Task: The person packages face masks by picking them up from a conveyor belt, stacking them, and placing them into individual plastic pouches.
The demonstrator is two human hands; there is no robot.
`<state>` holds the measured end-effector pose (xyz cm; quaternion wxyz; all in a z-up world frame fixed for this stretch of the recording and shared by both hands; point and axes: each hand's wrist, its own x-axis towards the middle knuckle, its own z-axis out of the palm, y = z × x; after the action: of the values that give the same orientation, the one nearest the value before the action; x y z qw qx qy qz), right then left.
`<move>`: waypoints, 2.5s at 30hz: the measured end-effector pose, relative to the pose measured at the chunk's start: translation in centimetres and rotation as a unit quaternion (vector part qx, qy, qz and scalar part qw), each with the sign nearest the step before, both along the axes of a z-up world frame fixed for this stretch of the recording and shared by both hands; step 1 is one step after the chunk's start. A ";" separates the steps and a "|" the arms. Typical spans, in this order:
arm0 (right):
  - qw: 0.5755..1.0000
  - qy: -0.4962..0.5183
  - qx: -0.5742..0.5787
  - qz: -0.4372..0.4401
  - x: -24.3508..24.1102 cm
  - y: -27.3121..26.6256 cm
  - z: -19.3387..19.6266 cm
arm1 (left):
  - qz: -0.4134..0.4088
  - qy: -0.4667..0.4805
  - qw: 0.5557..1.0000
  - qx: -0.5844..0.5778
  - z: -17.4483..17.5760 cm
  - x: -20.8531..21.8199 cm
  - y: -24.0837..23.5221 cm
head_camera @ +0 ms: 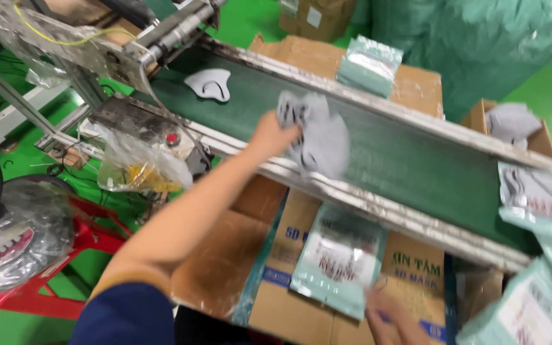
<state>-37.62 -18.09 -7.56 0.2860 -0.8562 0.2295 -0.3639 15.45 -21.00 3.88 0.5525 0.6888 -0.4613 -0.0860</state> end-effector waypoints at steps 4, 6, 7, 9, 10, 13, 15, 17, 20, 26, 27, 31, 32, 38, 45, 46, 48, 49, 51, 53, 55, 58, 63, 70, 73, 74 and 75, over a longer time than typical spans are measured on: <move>0.988 0.003 -0.154 -0.022 17.6 7.5 18.7 | -0.121 0.129 0.984 -0.016 0.2 -14.7 10.3; 0.995 -0.010 -0.096 -0.027 17.8 7.0 14.8 | -0.156 0.149 0.976 0.022 0.4 -17.4 14.8; 0.998 -0.028 -0.044 -0.031 18.1 6.7 12.8 | -0.188 0.165 0.967 0.056 0.7 -18.5 17.0; 0.996 -0.011 0.089 0.005 15.3 4.7 8.6 | -0.190 0.116 0.972 0.074 4.6 -17.5 20.9; 0.975 -0.001 0.218 0.041 14.1 3.7 6.3 | -0.192 0.059 0.975 0.092 6.6 -16.7 22.8; 0.946 -0.003 0.308 0.098 14.2 6.7 10.3 | -0.200 -0.122 0.969 0.078 7.8 -14.8 23.8; 0.970 -0.013 0.201 0.139 16.0 8.3 12.8 | -0.246 -0.120 0.958 0.087 4.2 -14.3 23.9; 0.980 -0.022 0.088 0.180 17.5 8.9 12.7 | -0.292 -0.117 0.945 0.091 -1.0 -14.1 23.8; 0.957 0.002 0.253 0.141 18.5 8.4 7.3 | -0.293 -0.090 0.945 0.117 -8.2 -13.9 23.7; 0.976 0.043 0.113 0.181 16.7 10.3 4.3 | -0.252 -0.065 0.963 0.067 -8.6 -15.5 26.0; 0.975 0.044 0.123 0.182 16.9 10.6 4.9 | -0.250 -0.073 0.963 0.074 -8.6 -15.5 26.1; 0.917 0.048 0.322 0.233 17.1 10.3 4.4 | -0.241 -0.052 0.964 0.103 -10.8 -16.5 26.4; 0.917 0.046 0.322 0.229 16.7 9.8 2.4 | -0.245 -0.053 0.963 0.103 -10.9 -16.3 26.1; 0.945 0.055 0.223 0.234 15.2 10.7 2.6 | -0.236 -0.053 0.968 0.070 -11.3 -17.9 26.1; 0.957 0.064 0.243 0.147 13.3 9.7 0.2 | -0.223 -0.016 0.957 0.182 -4.8 -18.0 26.8; 0.976 0.068 0.018 0.207 12.6 9.0 1.5 | -0.260 0.026 0.953 0.156 -1.5 -17.8 27.2; 0.968 0.077 0.211 0.112 12.7 10.1 1.2 | -0.318 0.117 0.939 0.060 -0.7 -18.2 27.3; 0.915 0.079 0.396 0.019 12.8 10.8 1.1 | -0.366 0.207 0.907 -0.034 -0.2 -18.4 27.5; 0.961 0.016 0.256 0.102 13.4 12.3 0.3 | -0.375 0.258 0.889 -0.040 -0.4 -19.3 27.6; 0.976 -0.034 0.114 0.182 13.4 12.3 2.1 | -0.378 0.320 0.868 -0.044 -0.5 -19.4 28.0; 0.968 0.067 -0.026 0.240 12.6 11.0 6.8 | -0.376 0.275 0.882 0.069 -0.3 -18.7 28.8; 0.979 0.174 0.054 0.094 10.3 4.8 7.6 | -0.379 0.225 0.869 0.227 -1.1 -12.2 27.2; 0.951 0.265 -0.152 0.051 9.5 2.3 5.6 | -0.344 -0.051 0.888 0.301 -3.9 -12.1 23.0; 0.887 0.371 -0.274 -0.019 10.7 2.1 2.5 | -0.501 -0.182 0.772 0.346 -10.7 -25.1 16.0; 0.889 0.349 -0.286 -0.078 11.9 1.9 3.3 | -0.486 -0.277 0.737 0.378 -12.0 -26.0 16.2; 0.889 0.350 -0.287 -0.075 12.4 2.1 3.8 | -0.485 -0.275 0.739 0.378 -11.1 -25.9 16.3; 0.894 0.335 -0.291 -0.062 12.7 2.2 4.3 | -0.489 -0.233 0.755 0.369 -10.2 -25.8 16.4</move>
<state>-24.87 -15.85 -3.27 -0.0933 -0.9563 0.2481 -0.1232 -10.34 -4.57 -6.36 0.0135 0.5186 -0.7822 -0.3450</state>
